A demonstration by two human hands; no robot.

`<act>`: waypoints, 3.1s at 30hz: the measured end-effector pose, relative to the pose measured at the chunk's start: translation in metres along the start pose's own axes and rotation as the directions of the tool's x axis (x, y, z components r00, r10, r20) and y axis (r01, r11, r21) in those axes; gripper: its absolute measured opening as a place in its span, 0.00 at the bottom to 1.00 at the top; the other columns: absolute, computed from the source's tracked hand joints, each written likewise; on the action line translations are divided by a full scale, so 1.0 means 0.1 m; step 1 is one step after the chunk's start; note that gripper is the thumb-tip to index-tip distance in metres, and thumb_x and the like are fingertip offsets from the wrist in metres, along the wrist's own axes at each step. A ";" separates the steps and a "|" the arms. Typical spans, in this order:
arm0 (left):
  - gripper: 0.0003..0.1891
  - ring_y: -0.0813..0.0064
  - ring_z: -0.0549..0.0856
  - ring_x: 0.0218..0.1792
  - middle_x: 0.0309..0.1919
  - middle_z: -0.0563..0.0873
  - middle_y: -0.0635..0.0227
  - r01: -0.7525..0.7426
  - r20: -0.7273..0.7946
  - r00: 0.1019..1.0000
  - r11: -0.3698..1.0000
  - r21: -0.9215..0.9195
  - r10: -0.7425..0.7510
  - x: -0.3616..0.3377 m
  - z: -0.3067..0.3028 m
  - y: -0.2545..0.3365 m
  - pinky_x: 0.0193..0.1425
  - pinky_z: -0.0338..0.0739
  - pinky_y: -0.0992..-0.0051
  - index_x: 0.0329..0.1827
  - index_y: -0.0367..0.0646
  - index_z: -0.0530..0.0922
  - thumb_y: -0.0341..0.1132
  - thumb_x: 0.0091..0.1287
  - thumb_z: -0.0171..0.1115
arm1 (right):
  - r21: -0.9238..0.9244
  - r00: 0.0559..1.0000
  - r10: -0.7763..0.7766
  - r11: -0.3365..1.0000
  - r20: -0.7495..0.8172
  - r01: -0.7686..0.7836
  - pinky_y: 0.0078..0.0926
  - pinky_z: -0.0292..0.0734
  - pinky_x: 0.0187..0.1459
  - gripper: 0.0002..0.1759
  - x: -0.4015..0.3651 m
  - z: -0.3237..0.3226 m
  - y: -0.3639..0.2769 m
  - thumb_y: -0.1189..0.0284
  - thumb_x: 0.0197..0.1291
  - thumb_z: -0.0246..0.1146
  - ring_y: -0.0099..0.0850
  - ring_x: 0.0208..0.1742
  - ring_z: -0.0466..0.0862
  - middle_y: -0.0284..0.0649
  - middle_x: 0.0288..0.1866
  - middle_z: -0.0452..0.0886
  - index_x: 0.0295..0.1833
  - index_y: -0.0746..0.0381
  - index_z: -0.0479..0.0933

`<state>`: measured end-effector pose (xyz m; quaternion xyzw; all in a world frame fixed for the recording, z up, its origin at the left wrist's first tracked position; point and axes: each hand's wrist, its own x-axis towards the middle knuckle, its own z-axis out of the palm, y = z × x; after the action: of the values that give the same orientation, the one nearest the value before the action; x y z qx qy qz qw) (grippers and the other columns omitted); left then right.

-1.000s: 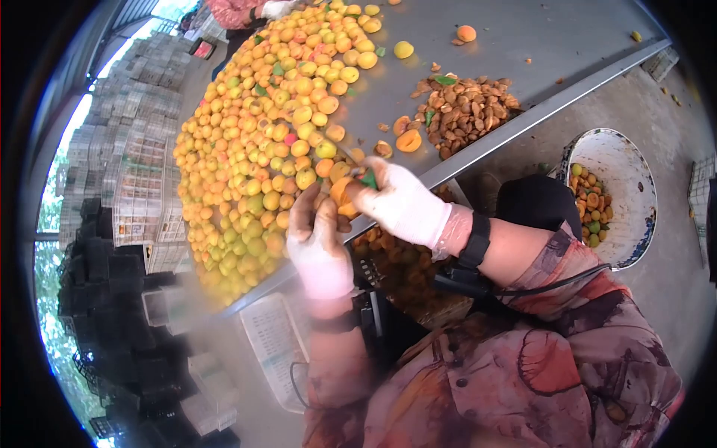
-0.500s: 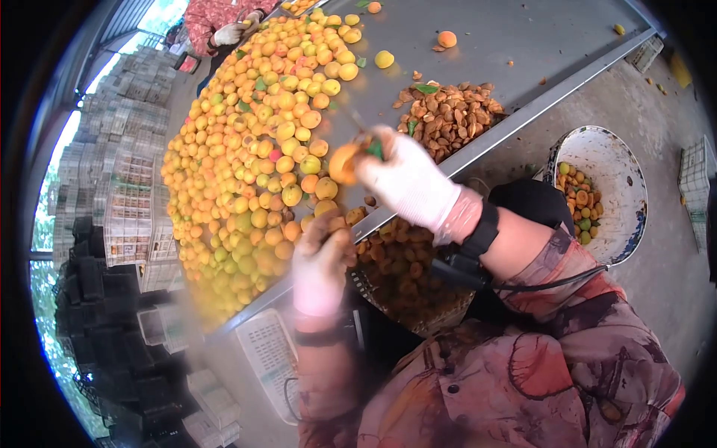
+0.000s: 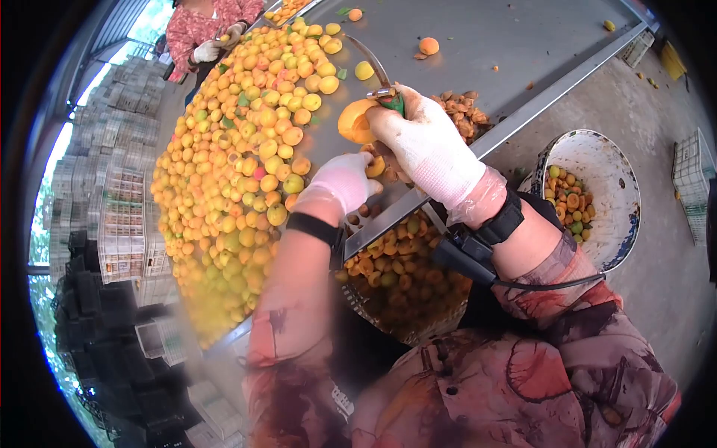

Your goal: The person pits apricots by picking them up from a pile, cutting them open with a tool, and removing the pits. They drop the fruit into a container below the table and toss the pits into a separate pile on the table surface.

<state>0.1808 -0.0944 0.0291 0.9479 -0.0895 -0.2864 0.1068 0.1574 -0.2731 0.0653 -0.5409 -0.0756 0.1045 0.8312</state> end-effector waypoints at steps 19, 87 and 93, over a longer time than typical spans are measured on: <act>0.15 0.80 0.82 0.30 0.31 0.86 0.68 0.087 -0.166 0.950 0.738 -0.669 -0.263 -1.85 0.60 -0.28 0.36 0.77 0.77 0.50 0.34 0.83 0.37 0.69 0.60 | -0.667 0.805 0.182 0.675 0.564 0.315 0.37 0.77 0.41 0.19 -0.20 0.12 0.35 0.61 0.61 0.58 0.45 0.36 0.85 0.57 0.31 0.80 0.47 0.68 0.77; 0.08 0.76 0.78 0.35 0.37 0.79 0.68 -0.173 -0.973 0.119 0.961 -0.217 -0.198 -1.29 0.33 -0.69 0.41 0.76 0.77 0.47 0.34 0.75 0.20 0.66 0.57 | -0.217 0.477 0.465 0.846 0.746 -0.487 0.24 0.83 0.33 0.26 -0.80 0.91 0.78 0.60 0.66 0.65 0.26 0.33 0.83 0.39 0.40 0.81 0.60 0.68 0.73; 0.20 0.67 0.85 0.43 0.45 0.83 0.57 -0.390 -0.935 0.204 0.853 -0.348 -0.289 -1.32 0.29 -0.38 0.43 0.81 0.75 0.63 0.39 0.74 0.31 0.69 0.64 | -0.253 0.496 0.494 0.843 0.714 -0.474 0.23 0.83 0.33 0.25 -0.79 0.87 0.70 0.61 0.65 0.65 0.24 0.34 0.83 0.38 0.39 0.81 0.57 0.70 0.73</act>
<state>0.0603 -0.0319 0.0651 0.8383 0.0465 0.3683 0.3993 0.0535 -0.1893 0.0354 -0.4550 -0.2618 0.5474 0.6517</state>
